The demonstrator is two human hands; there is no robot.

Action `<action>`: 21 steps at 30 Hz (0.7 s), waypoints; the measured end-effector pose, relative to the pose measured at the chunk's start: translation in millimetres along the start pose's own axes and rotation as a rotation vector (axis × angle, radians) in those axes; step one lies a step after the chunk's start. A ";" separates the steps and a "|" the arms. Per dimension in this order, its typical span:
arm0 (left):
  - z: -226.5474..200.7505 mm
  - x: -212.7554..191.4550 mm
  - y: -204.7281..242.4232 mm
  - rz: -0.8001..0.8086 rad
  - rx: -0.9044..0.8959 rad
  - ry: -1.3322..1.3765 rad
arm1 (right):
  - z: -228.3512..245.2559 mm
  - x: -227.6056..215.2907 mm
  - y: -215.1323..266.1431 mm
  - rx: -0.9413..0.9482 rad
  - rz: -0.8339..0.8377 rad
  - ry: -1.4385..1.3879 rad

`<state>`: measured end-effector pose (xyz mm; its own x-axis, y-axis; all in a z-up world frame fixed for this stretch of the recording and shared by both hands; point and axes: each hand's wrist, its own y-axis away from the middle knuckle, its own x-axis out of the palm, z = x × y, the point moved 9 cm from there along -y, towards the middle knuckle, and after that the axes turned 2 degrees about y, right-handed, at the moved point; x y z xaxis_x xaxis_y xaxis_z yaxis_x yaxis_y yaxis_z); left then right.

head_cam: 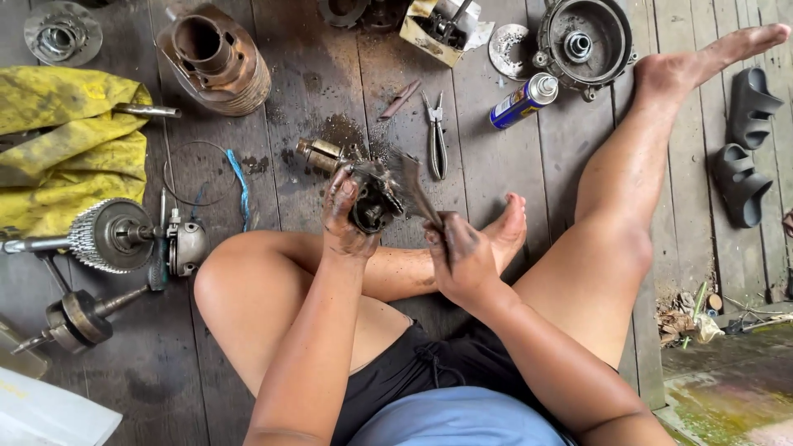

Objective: The person sits on a wooden floor and scrubs a cylindrical mechanical part with a wire brush. They rotate the part to clean different sides and surfaces, removing grime and debris. Various other mechanical components and tools are scattered around the workspace.

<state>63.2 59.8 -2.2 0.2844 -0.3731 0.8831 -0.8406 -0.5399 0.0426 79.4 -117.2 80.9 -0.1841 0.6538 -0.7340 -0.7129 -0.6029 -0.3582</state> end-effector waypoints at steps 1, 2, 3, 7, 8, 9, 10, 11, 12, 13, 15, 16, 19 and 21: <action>-1.8 5.9 3.9 0.047 -0.046 0.124 | 6.4 3.5 -2.9 -0.032 0.004 0.040; -4.7 12.2 8.3 0.094 -0.091 0.248 | 13.2 7.2 -5.8 -0.064 0.008 0.079; -6.4 8.2 8.9 0.093 -0.090 0.250 | 0.2 17.4 14.1 -0.065 0.011 0.080; -16.4 -10.4 -5.5 -0.014 -0.029 0.077 | -18.8 30.3 45.7 -0.164 0.034 0.303; -15.7 -14.3 -4.1 -0.031 -0.020 0.111 | -20.6 25.0 50.3 -0.134 0.058 0.323; -11.7 -12.9 -3.3 -0.041 -0.036 0.114 | -2.0 16.2 35.3 -0.117 0.068 0.327; -6.0 -5.9 -2.3 -0.001 -0.070 0.082 | 13.2 1.2 19.2 -0.060 0.025 0.218; -2.5 2.8 -7.3 0.054 -0.095 0.048 | 26.7 -12.0 -2.2 -0.014 -0.033 0.110; -2.0 11.3 -2.2 0.057 -0.102 0.049 | 9.9 3.0 9.2 -0.007 -0.036 0.114; -6.7 19.6 -1.6 0.054 -0.077 0.048 | -6.9 19.7 15.9 -0.008 -0.041 0.113; -13.1 20.7 0.0 0.058 -0.047 0.047 | -26.2 33.8 27.5 -0.016 -0.052 0.112; -17.5 7.8 0.2 0.015 -0.004 0.019 | -26.4 36.3 33.0 -0.059 -0.014 0.180; -28.2 -10.2 -1.5 -0.048 0.041 0.004 | -33.1 39.5 44.5 -0.105 0.033 0.246; -17.7 -23.9 0.3 -0.066 0.021 0.021 | -25.2 30.7 36.8 -0.088 0.044 0.256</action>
<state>48.0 81.9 -15.0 0.3290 -0.3203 0.8883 -0.8106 -0.5784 0.0916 64.5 -130.8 30.6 -0.0282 0.4958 -0.8680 -0.6442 -0.6730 -0.3635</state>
